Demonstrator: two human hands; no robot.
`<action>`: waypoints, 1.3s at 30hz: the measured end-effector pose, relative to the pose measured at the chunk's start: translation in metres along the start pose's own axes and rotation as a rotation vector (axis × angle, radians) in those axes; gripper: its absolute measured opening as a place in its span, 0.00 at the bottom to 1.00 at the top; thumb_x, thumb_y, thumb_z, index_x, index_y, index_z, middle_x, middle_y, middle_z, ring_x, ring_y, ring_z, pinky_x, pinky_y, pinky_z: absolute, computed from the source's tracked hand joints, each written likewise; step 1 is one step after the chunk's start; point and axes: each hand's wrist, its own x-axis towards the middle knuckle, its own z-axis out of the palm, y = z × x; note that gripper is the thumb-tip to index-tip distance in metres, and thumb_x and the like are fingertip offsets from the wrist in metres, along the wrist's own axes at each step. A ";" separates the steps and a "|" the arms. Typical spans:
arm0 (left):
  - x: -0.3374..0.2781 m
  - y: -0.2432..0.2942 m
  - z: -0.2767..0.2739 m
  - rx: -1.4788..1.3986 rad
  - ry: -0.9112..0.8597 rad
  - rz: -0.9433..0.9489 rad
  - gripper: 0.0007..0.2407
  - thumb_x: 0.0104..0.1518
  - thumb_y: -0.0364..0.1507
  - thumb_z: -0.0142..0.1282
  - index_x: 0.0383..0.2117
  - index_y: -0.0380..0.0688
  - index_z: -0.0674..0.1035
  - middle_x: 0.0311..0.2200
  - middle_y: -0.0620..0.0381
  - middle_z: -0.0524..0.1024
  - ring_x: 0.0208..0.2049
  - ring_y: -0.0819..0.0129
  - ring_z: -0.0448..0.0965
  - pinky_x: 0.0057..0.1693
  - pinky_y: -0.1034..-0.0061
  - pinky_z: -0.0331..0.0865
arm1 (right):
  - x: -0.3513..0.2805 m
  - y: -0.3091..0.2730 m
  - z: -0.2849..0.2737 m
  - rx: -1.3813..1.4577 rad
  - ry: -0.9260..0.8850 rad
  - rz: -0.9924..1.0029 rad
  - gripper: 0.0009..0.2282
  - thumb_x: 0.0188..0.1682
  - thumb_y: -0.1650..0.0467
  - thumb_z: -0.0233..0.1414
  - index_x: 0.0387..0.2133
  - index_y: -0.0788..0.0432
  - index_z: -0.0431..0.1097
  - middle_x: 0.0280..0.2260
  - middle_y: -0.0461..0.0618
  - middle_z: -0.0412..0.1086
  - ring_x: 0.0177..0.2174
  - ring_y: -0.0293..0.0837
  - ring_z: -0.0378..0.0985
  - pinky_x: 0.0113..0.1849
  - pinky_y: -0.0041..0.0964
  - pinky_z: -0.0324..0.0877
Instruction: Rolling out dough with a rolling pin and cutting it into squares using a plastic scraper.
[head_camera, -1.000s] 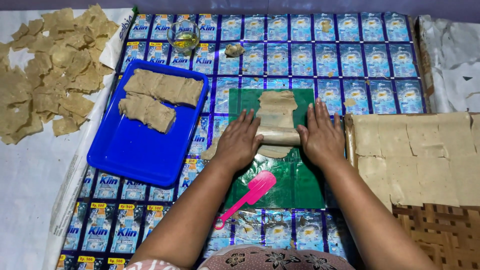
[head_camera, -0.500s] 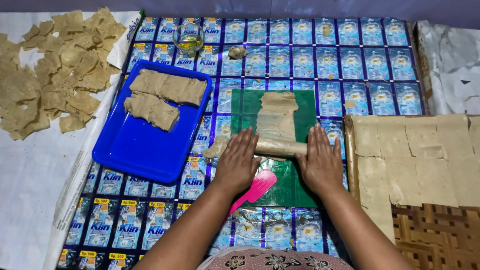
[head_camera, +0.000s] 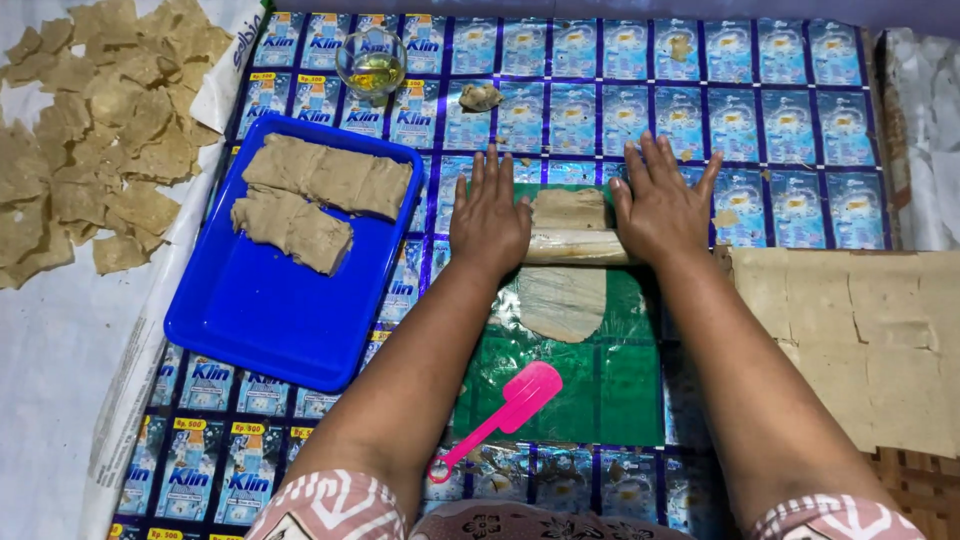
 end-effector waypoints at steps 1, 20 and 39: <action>0.007 0.000 -0.003 0.000 -0.003 -0.004 0.27 0.67 0.38 0.37 0.71 0.41 0.54 0.74 0.44 0.44 0.75 0.52 0.39 0.74 0.56 0.34 | 0.007 0.000 -0.001 0.001 -0.004 -0.002 0.27 0.60 0.56 0.31 0.69 0.52 0.51 0.71 0.49 0.45 0.69 0.46 0.42 0.61 0.74 0.17; -0.122 0.005 -0.008 0.003 0.116 0.122 0.23 0.67 0.37 0.43 0.66 0.43 0.66 0.71 0.41 0.52 0.73 0.46 0.48 0.73 0.52 0.42 | -0.100 -0.028 -0.017 -0.034 -0.149 -0.011 0.28 0.56 0.53 0.35 0.69 0.44 0.50 0.72 0.51 0.38 0.70 0.51 0.38 0.63 0.68 0.37; -0.182 0.010 -0.001 -0.002 0.111 0.192 0.25 0.67 0.37 0.43 0.69 0.41 0.59 0.71 0.40 0.51 0.73 0.48 0.48 0.73 0.57 0.42 | -0.172 -0.031 -0.006 0.033 0.053 -0.099 0.34 0.55 0.56 0.41 0.68 0.68 0.45 0.70 0.62 0.44 0.69 0.54 0.44 0.65 0.56 0.39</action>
